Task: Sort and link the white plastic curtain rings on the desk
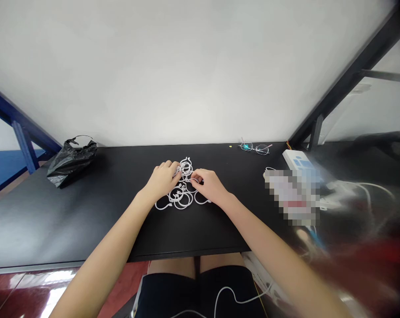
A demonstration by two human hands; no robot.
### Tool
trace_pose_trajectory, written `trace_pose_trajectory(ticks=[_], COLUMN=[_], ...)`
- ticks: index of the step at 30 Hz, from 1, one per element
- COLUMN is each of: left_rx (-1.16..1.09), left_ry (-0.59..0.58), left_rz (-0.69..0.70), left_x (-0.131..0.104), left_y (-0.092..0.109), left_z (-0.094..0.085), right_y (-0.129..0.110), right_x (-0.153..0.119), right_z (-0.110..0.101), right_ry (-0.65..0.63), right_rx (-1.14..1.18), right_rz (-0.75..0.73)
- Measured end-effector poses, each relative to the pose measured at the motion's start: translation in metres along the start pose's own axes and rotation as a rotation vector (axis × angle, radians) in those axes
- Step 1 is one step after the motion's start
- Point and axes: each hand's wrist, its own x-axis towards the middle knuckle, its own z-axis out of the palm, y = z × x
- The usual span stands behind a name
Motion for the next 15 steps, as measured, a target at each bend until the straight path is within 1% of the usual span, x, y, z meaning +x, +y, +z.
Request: trace_pose_trajectory(ticks=[7,15], left_rx=[0.03,0.025], left_ry=[0.014,0.016], left_rz=[0.004,0.001], left_x=[0.0002,0.0], left_y=[0.0036,0.003], left_z=[0.0018,0.0019], right_y=[-0.0016,-0.0001], right_x=[-0.0003,0.0], right_z=[-0.0004,0.0001], right_ry=[0.003,0.002], right_rx=[0.008,0.038], right_rz=[0.01,0.012])
